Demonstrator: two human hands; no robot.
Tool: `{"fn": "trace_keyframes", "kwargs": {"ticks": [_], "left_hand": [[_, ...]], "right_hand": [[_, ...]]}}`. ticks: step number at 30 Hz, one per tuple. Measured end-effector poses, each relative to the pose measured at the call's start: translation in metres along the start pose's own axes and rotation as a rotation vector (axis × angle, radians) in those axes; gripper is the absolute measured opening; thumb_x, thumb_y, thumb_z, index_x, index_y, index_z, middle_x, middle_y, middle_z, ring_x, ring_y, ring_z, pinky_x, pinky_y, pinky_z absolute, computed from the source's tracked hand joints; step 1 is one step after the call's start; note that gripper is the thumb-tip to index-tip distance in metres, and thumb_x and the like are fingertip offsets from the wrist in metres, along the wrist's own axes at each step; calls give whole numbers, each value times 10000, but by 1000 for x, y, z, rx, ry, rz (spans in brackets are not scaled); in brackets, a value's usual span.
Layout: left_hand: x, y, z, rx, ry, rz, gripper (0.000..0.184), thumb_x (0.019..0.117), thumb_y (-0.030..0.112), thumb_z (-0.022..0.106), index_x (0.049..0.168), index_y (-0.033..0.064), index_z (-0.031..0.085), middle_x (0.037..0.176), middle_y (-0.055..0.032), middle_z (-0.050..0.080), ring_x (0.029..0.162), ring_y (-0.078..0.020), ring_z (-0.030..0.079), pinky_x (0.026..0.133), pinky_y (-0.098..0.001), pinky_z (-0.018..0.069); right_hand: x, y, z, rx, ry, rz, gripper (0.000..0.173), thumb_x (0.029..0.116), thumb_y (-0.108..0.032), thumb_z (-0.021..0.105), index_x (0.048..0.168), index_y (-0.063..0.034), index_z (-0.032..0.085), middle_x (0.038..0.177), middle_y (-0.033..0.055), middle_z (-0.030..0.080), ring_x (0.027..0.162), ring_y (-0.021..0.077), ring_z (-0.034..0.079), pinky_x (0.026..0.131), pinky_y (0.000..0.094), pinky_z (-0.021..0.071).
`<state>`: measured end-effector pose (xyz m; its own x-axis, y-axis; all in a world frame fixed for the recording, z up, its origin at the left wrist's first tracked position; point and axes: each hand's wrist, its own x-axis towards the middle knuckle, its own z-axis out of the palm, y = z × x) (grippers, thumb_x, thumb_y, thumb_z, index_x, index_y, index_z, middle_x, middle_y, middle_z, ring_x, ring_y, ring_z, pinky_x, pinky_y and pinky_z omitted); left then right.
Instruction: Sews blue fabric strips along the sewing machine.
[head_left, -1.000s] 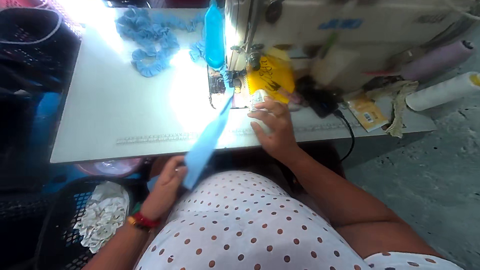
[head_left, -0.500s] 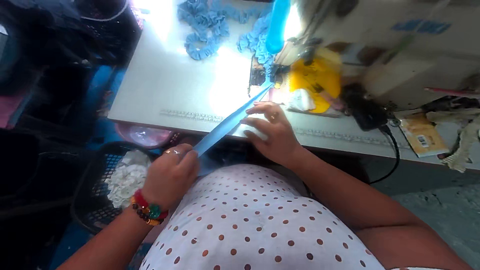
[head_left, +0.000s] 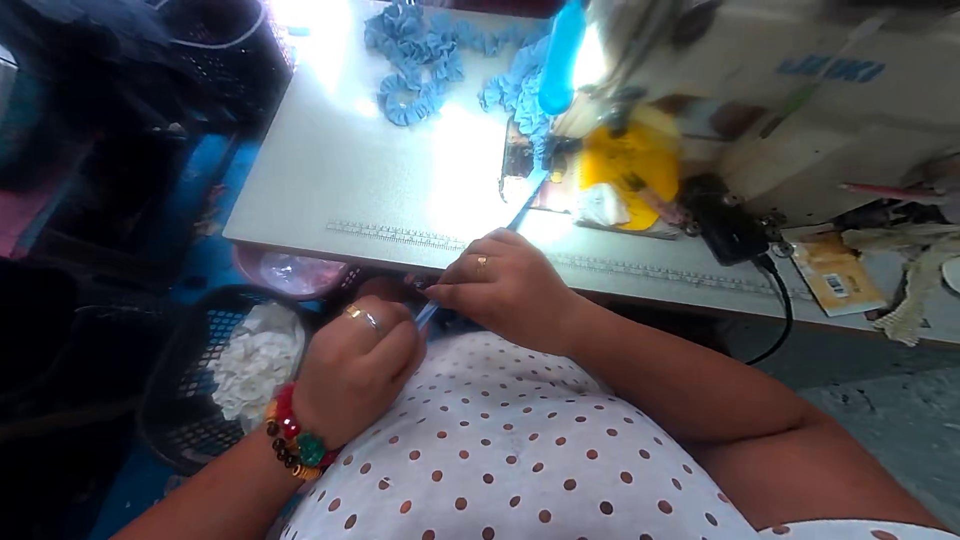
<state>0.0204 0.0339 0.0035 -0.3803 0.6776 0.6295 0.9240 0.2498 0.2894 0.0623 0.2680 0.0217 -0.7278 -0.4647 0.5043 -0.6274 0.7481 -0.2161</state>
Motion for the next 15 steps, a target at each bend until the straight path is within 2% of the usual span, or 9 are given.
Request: {"fn": "trace_keyframes", "kwargs": {"ticks": [2, 3, 6, 8, 9, 10, 12, 14, 15], "left_hand": [[4, 2, -1, -122, -53, 26, 249, 999, 173, 618, 787, 44, 620, 832, -125, 660, 789, -200, 642, 678, -282, 517], [6, 2, -2, -237, -114, 18, 263, 1024, 234, 600, 836, 55, 635, 868, -113, 676, 820, -172, 650, 715, -261, 525], [9, -2, 5, -677, -384, -92, 351, 1028, 408, 594, 1082, 66, 653, 990, -53, 680, 937, -52, 628, 839, -189, 513], [6, -10, 18, -925, -554, -230, 451, 1018, 449, 594, 1264, 72, 573, 1021, 18, 665, 949, 14, 625, 855, -175, 535], [3, -15, 27, -1018, -622, -311, 487, 1016, 461, 589, 1326, 88, 532, 1006, 49, 659, 921, 26, 623, 832, -176, 538], [-1, -20, 36, -1078, -669, -389, 489, 1013, 458, 590, 1340, 101, 530, 980, 66, 653, 879, 27, 618, 794, -175, 534], [-7, -27, 51, -1079, -682, -468, 428, 1008, 442, 591, 1258, 96, 605, 942, 82, 645, 830, 35, 599, 748, -161, 515], [-6, -32, 57, -901, -678, -412, 445, 995, 498, 582, 1160, 97, 681, 965, 53, 669, 885, 12, 609, 808, -192, 516], [-4, -34, 57, -782, -696, -374, 475, 979, 531, 578, 1120, 97, 709, 989, 4, 696, 939, -54, 630, 865, -281, 515]], "right_hand": [[-6, -8, -9, -67, 11, -33, 173, 962, -83, 636, 999, -127, 799, 935, 43, 751, 897, 214, 693, 837, 408, 531], [-12, -13, -15, -99, 17, -37, 169, 971, -83, 625, 984, -110, 791, 916, 55, 749, 875, 217, 700, 822, 406, 543], [-44, -28, -29, -125, -5, 28, 197, 1004, -62, 569, 988, -80, 765, 892, 75, 760, 843, 213, 729, 792, 382, 584], [-74, -31, -33, -55, -43, 109, 206, 1020, -63, 547, 1014, -89, 752, 934, 86, 773, 879, 221, 750, 790, 376, 609], [-87, -30, -34, -17, -64, 148, 211, 1021, -68, 541, 1025, -100, 749, 957, 85, 775, 904, 219, 753, 795, 371, 609], [-99, -28, -33, 11, -81, 179, 211, 1023, -81, 542, 1029, -112, 751, 973, 82, 778, 921, 214, 754, 797, 361, 609], [-115, -23, -28, 41, -102, 214, 210, 1022, -107, 548, 1015, -128, 757, 976, 76, 781, 906, 202, 754, 764, 340, 604], [-123, -16, -21, 33, -104, 214, 214, 1020, -99, 543, 1016, -122, 756, 974, 84, 780, 879, 210, 753, 734, 347, 600], [-125, -10, -17, 14, -95, 202, 211, 1021, -88, 542, 1020, -113, 752, 972, 91, 780, 883, 219, 756, 738, 356, 605]]}}
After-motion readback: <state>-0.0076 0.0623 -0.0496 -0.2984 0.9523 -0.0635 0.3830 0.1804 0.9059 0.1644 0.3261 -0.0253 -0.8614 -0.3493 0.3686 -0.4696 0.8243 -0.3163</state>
